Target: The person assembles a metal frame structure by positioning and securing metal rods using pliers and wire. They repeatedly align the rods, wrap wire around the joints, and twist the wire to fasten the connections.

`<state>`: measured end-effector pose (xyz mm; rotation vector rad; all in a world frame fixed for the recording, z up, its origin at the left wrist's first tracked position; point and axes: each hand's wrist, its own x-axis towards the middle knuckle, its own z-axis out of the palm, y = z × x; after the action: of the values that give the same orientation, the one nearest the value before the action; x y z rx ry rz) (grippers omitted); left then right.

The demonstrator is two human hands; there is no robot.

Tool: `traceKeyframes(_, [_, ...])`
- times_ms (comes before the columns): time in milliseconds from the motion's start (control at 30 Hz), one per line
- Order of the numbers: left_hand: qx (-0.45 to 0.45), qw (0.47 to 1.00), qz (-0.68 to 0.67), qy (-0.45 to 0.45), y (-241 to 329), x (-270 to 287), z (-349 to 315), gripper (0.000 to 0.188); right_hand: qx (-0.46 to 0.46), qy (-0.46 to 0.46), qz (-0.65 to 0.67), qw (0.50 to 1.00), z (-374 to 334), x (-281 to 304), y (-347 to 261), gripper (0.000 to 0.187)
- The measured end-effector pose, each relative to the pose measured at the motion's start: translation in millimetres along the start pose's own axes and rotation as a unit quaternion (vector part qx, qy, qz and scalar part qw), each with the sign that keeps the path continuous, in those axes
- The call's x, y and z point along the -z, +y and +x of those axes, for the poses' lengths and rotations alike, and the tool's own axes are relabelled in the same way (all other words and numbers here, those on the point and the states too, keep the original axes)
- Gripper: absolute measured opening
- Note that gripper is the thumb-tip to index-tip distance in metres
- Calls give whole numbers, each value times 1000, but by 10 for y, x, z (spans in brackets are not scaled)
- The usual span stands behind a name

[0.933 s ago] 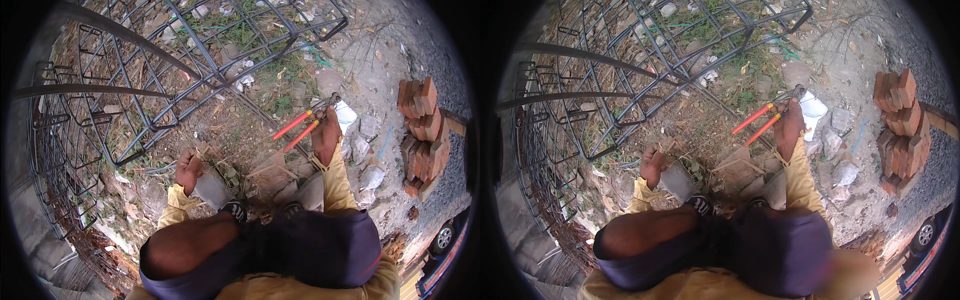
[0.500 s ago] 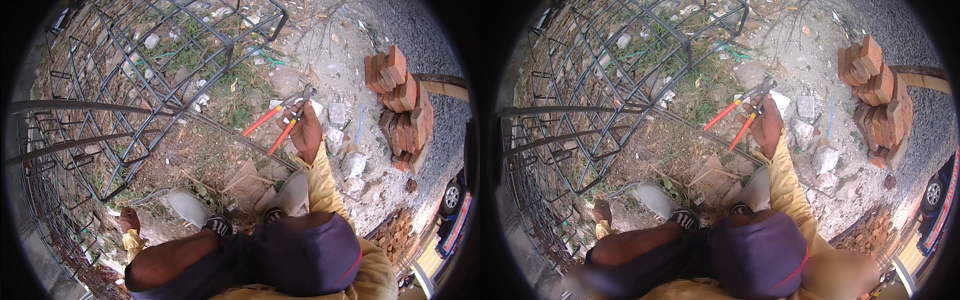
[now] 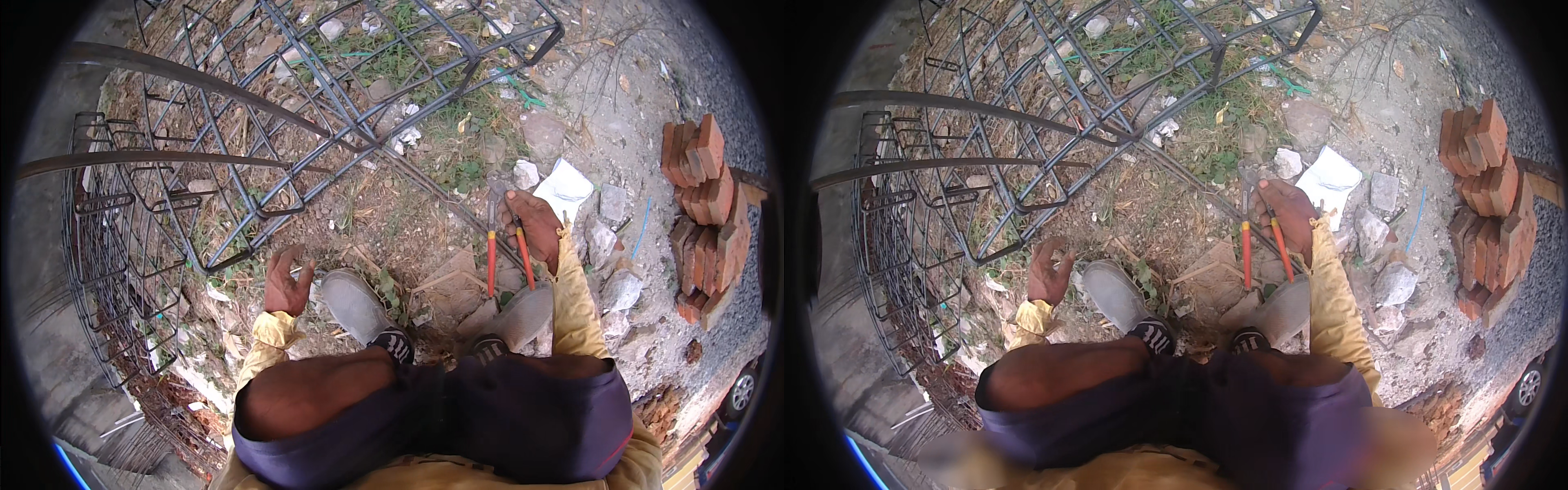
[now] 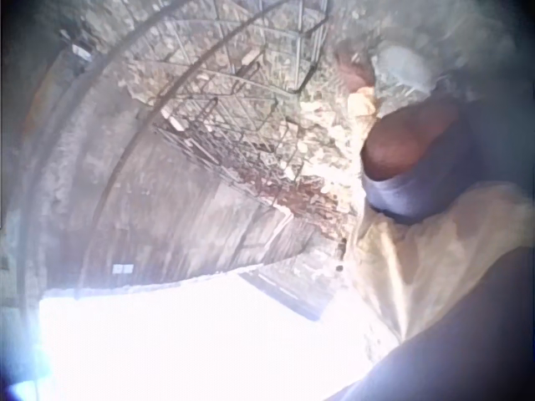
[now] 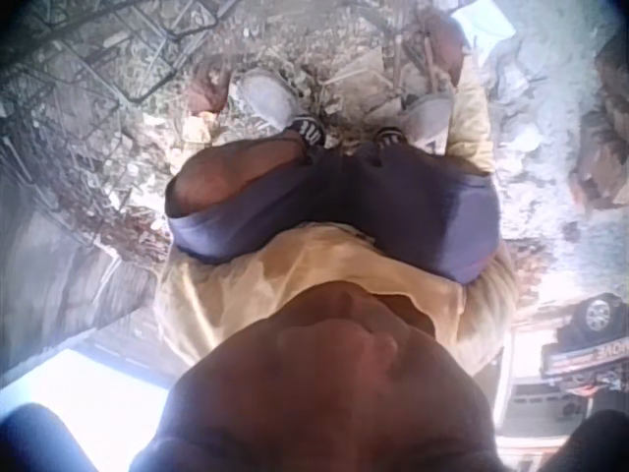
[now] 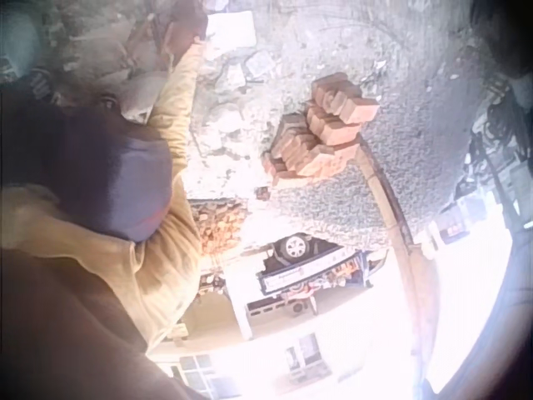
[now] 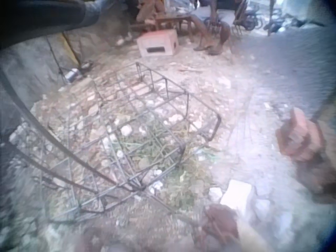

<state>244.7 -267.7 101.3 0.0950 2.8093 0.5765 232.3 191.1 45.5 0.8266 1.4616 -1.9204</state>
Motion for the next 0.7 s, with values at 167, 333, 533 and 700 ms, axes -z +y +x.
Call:
traceKeyframes(167, [-162, 981, 28, -103, 719, -548, 348, 37, 132, 72, -390, 909, 268, -67, 414, 32])
traceKeyframes(333, [-84, 959, 66, -263, 657, -918, 510, 33, 240, 132, -389, 879, -28, -337, 185, 31])
traceKeyframes(533, [-147, 979, 55, -129, 565, -974, 425, 23, 90, -91, -257, 958, 18, -687, 469, 34])
traceKeyframes(700, [-121, 971, -121, -169, 820, -791, 402, 17, -9, -155, -178, 972, -40, -1052, 669, 36])
